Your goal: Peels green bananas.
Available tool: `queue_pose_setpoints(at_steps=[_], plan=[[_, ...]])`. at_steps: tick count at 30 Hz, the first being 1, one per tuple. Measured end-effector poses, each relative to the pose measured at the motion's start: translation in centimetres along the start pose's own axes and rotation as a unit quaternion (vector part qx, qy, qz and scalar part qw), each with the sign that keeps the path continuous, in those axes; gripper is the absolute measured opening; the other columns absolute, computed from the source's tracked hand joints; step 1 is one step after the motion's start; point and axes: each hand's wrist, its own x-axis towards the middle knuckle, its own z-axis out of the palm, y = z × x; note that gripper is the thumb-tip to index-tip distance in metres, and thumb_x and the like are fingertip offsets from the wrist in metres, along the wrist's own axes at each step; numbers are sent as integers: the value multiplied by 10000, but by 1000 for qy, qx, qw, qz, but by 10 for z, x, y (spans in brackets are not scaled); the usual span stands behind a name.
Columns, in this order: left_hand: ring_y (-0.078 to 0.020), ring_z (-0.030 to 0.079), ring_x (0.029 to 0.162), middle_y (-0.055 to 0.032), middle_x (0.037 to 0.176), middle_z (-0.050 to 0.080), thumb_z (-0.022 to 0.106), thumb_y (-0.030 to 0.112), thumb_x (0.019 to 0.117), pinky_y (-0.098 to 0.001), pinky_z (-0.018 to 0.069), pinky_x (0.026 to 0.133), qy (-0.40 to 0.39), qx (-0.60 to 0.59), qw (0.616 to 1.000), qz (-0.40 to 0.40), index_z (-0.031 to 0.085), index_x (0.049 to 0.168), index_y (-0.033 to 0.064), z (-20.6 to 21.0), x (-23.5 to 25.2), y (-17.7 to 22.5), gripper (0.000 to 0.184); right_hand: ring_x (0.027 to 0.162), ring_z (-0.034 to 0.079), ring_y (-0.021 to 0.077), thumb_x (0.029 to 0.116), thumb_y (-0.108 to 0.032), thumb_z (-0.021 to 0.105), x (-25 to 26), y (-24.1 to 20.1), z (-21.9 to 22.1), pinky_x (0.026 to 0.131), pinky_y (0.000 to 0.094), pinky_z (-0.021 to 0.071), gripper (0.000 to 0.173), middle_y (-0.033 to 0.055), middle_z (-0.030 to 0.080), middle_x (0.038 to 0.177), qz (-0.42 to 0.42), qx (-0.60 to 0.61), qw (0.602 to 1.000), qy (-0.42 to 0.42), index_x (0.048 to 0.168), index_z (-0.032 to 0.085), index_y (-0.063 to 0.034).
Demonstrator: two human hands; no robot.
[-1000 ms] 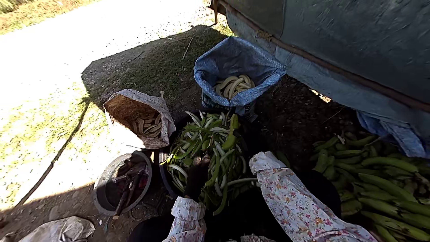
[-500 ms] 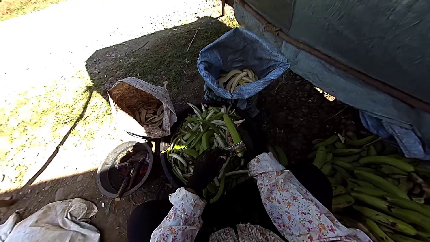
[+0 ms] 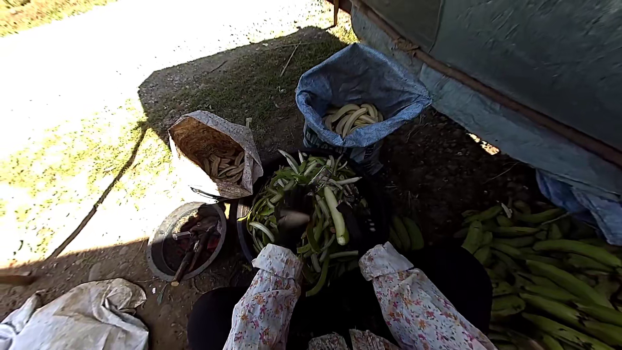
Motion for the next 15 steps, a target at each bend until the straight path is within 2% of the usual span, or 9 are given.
queue_pose_setpoints(at_steps=[2, 5, 7, 8, 10, 11, 12, 13, 15], plan=[[-260, 632, 1188, -104, 1268, 676, 474, 470, 1036, -525, 486, 1019, -76, -17, 997, 2, 640, 1368, 164, -4, -26, 10, 481, 722, 645, 144, 1119, -284, 359, 16, -10, -2, 626, 302, 575, 376, 89, 646, 926, -61, -5, 998, 28, 1299, 549, -14], [-337, 611, 1200, -172, 1290, 643, 474, 442, 1038, -567, 464, 1020, -160, -11, 987, 3, 600, 1411, 121, -5, -61, 17, 507, 791, 629, 108, 1122, -242, 357, 27, -31, 1, 716, 271, 555, 364, 94, 642, 994, -105, 25, 992, 59, 1313, 536, 12], [-360, 621, 1160, -188, 1259, 649, 506, 429, 1027, -571, 474, 980, -120, 8, 993, 12, 615, 1400, 110, 0, -65, 13, 503, 671, 641, 111, 1126, -263, 320, 32, -29, 6, 603, 265, 564, 345, 75, 658, 872, -78, 97, 992, 33, 1216, 539, -12], [-375, 637, 1132, -197, 1240, 661, 526, 427, 1018, -584, 484, 950, -78, 29, 996, 22, 635, 1381, 106, 3, -60, 10, 496, 657, 648, 120, 1128, -281, 287, 30, -22, 8, 589, 271, 570, 364, 70, 661, 835, -60, 131, 990, -4, 1169, 540, -22], [-391, 664, 1097, -204, 1201, 689, 572, 424, 983, -600, 507, 911, 28, 75, 996, 46, 685, 1318, 97, 10, -37, 0, 481, 675, 647, 141, 1131, -302, 251, 20, -4, 10, 607, 295, 578, 418, 80, 647, 836, -24, 116, 991, -62, 1177, 552, -14], [-382, 665, 1106, -197, 1205, 690, 573, 434, 982, -588, 511, 924, 55, 92, 993, 40, 689, 1315, 102, 10, -22, -3, 485, 686, 656, 144, 1129, -305, 267, 12, 1, 11, 610, 294, 581, 417, 88, 657, 864, -4, 78, 995, -69, 1205, 557, -16], [-387, 658, 1129, -202, 1223, 684, 568, 436, 992, -588, 509, 945, 60, 101, 993, 26, 683, 1319, 100, 5, -7, -3, 483, 748, 664, 136, 1125, -303, 304, 1, 2, 12, 663, 294, 581, 409, 83, 671, 939, 3, 22, 997, -71, 1297, 555, -30], [-388, 633, 1181, -201, 1276, 660, 546, 448, 1012, -590, 492, 977, 32, 105, 994, -6, 650, 1359, 114, -2, 5, 0, 493, 796, 667, 129, 1116, -291, 321, -5, 3, 12, 701, 294, 577, 406, 76, 683, 1003, 3, -16, 997, -74, 1355, 537, -43], [-375, 598, 1241, -186, 1343, 620, 506, 472, 1036, -601, 465, 1013, -25, 94, 994, -51, 591, 1413, 142, -12, 16, 9, 508, 829, 677, 128, 1115, -275, 320, -3, 8, 8, 721, 295, 578, 402, 77, 697, 1049, -13, -8, 999, -47, 1371, 521, -38]])
